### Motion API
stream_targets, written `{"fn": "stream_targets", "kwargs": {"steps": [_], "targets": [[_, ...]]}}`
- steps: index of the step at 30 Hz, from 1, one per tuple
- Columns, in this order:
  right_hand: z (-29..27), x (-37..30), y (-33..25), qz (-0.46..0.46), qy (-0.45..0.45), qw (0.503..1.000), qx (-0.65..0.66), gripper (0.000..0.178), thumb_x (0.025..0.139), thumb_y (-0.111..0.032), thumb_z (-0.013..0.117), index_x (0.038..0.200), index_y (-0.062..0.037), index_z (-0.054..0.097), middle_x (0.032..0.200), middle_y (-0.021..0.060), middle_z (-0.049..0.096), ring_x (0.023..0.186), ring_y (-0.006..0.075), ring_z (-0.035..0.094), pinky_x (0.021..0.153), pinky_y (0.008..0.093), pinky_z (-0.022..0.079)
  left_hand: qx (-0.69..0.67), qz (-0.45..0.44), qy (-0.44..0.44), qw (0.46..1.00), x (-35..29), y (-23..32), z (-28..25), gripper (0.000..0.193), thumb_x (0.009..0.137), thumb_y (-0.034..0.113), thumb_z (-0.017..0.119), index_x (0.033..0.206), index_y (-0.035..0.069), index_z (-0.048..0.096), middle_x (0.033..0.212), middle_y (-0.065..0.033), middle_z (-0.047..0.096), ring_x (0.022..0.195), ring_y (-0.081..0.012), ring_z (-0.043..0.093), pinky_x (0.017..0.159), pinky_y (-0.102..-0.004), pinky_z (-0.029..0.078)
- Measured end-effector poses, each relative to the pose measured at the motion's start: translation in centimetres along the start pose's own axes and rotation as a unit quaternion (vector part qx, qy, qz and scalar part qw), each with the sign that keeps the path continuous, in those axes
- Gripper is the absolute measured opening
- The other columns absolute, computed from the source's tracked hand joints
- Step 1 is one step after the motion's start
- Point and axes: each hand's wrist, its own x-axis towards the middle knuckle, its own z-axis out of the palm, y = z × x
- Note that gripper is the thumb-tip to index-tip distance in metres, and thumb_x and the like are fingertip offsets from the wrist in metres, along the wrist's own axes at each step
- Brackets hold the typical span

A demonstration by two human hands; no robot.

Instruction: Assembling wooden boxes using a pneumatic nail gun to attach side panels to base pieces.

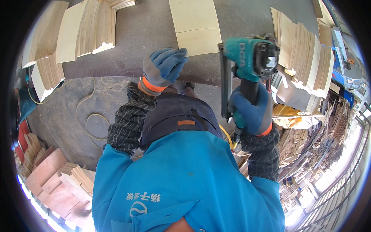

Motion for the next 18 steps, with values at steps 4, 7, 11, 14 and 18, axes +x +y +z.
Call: {"fn": "stream_targets", "kwargs": {"steps": [4, 7, 11, 14, 18], "targets": [[-2.1, 0.5, 1.0, 0.013, 0.033, 0.999, -0.013, 0.015, 0.089, -0.014, 0.067, 0.092, 0.0005, 0.067, 0.073, 0.0077, 0.068, 0.063, 0.0160, 0.066, 0.062, 0.0326, 0.053, -0.001, 0.015, -0.006, 1.000, 0.0, -0.2, -0.2, 0.028, 0.081, 0.009, 0.090, 0.107, 0.010, 0.078, 0.103, -0.0069, 0.082, 0.084, -0.0291, 0.079, 0.074, -0.0385, 0.062], [-3.0, 2.2, 3.0, 0.007, 0.081, 0.996, -0.019, 0.021, 0.088, -0.018, 0.072, 0.098, -0.0003, 0.066, 0.077, 0.0085, 0.070, 0.067, 0.0169, 0.067, 0.066, 0.0356, 0.056, -0.013, -0.001, -0.032, 0.999, 0.5, -0.1, -0.8, 0.029, 0.081, 0.010, 0.090, 0.107, 0.010, 0.078, 0.101, -0.0066, 0.082, 0.085, -0.0295, 0.079, 0.076, -0.0395, 0.062], [-5.6, 9.1, 10.4, -0.127, 0.195, 0.924, -0.302, 0.044, 0.089, -0.023, 0.074, 0.129, -0.0070, 0.067, 0.094, 0.0183, 0.078, 0.089, 0.0325, 0.078, 0.079, 0.0455, 0.060, 0.005, -0.009, -0.035, 0.999, 0.8, 0.2, -1.0, 0.028, 0.081, 0.011, 0.090, 0.106, 0.011, 0.078, 0.100, -0.0063, 0.081, 0.085, -0.0294, 0.078, 0.075, -0.0405, 0.062], [-8.1, 15.9, 15.6, -0.074, 0.221, 0.869, -0.436, 0.061, 0.089, -0.027, 0.076, 0.147, -0.0149, 0.062, 0.108, 0.0211, 0.080, 0.102, 0.0404, 0.079, 0.087, 0.0507, 0.060, 0.006, -0.019, -0.060, 0.998, 1.1, 0.3, -0.5, 0.027, 0.082, 0.011, 0.091, 0.105, 0.011, 0.077, 0.099, -0.0068, 0.081, 0.085, -0.0296, 0.078, 0.074, -0.0405, 0.062], [-7.7, 19.1, 18.0, 0.058, 0.183, 0.840, -0.507, 0.076, 0.088, -0.033, 0.082, 0.157, -0.0173, 0.054, 0.127, 0.0214, 0.077, 0.114, 0.0445, 0.073, 0.097, 0.0535, 0.059, 0.012, -0.007, -0.060, 0.998, 1.2, 0.3, -0.4, 0.027, 0.082, 0.011, 0.091, 0.105, 0.011, 0.077, 0.098, -0.0075, 0.081, 0.085, -0.0298, 0.078, 0.074, -0.0405, 0.062]]}}
